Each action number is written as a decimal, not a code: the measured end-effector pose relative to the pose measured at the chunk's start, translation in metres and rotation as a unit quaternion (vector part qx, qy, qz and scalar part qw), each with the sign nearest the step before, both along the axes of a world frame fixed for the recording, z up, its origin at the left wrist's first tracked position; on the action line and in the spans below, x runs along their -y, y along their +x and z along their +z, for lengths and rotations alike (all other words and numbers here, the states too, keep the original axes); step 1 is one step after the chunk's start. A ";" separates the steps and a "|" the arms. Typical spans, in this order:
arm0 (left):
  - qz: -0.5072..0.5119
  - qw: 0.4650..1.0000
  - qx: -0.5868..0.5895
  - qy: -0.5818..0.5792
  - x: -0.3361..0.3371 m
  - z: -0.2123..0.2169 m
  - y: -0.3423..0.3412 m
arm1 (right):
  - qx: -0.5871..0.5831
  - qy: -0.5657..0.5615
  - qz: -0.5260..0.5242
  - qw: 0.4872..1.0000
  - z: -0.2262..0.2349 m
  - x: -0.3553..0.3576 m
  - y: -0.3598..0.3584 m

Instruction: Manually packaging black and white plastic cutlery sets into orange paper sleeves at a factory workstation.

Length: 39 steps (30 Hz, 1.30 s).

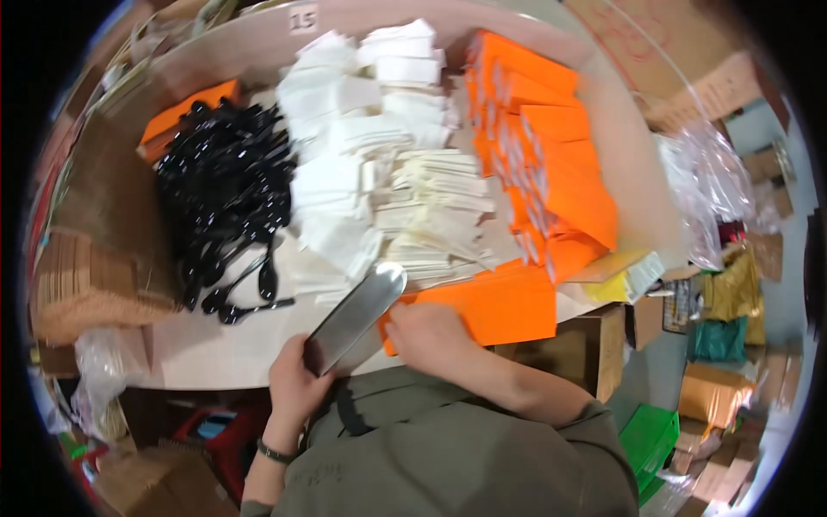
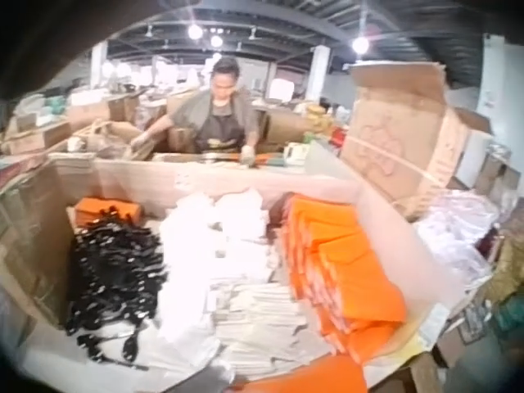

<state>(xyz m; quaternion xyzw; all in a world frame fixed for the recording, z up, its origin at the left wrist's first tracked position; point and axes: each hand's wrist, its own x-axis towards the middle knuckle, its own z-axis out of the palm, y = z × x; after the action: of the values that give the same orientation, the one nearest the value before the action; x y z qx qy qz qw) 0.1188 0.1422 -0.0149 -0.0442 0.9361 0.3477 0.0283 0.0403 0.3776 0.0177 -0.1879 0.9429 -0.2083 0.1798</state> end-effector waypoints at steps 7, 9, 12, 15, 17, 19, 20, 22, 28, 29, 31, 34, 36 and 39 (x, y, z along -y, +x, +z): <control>-0.142 0.985 0.033 -0.091 0.032 0.021 0.005 | 0.036 -0.078 -0.018 0.996 -0.017 0.005 0.000; -0.196 0.975 0.055 -0.092 0.025 0.029 -0.013 | 0.001 -0.124 0.036 0.992 -0.017 0.025 0.014; -0.239 0.970 -0.040 -0.015 0.012 0.034 -0.030 | 0.012 -0.172 0.056 0.983 -0.005 0.030 0.003; -0.176 0.978 -0.085 -0.071 0.038 0.026 -0.018 | -0.105 -0.135 -0.116 0.978 -0.015 -0.026 -0.060; -0.054 0.986 -0.124 -0.099 0.060 0.014 -0.012 | -0.168 0.047 -0.069 0.982 -0.029 -0.080 -0.089; -0.009 0.985 -0.134 -0.110 0.080 0.003 -0.013 | -0.103 0.040 -0.106 0.988 -0.031 -0.097 -0.091; 0.008 0.983 -0.134 -0.129 0.086 0.001 -0.010 | -0.101 0.037 -0.091 0.990 -0.028 -0.096 -0.091; 0.008 0.983 -0.133 -0.129 0.095 0.003 -0.010 | -0.203 0.113 -0.116 0.966 -0.013 -0.093 -0.087; 0.027 0.978 -0.161 -0.134 0.106 0.009 -0.020 | -0.099 0.094 -0.153 0.979 0.009 -0.084 -0.095; 0.019 0.974 -0.177 -0.143 0.107 0.009 -0.024 | -0.101 0.095 -0.147 0.979 0.014 -0.080 -0.093; 0.016 0.969 -0.195 -0.150 0.110 0.006 -0.035 | -0.189 0.070 -0.103 0.974 0.029 -0.068 -0.086; -0.021 0.973 -0.169 -0.155 0.110 -0.003 -0.047 | -0.177 -0.054 -0.040 0.982 0.030 -0.012 -0.078; -0.018 0.970 -0.181 -0.160 0.102 0.001 -0.052 | -0.155 -0.081 0.031 0.984 0.010 0.033 -0.075; -0.045 0.976 -0.156 -0.144 0.099 0.001 -0.058 | -0.160 0.011 0.073 0.984 -0.031 0.053 -0.086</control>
<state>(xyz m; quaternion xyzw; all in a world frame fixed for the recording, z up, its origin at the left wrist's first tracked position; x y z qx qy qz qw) 0.0606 0.0433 -0.0135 0.0488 0.9704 0.2101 -0.1090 -0.0456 0.3246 -0.0137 -0.2850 0.9454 -0.1520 0.0438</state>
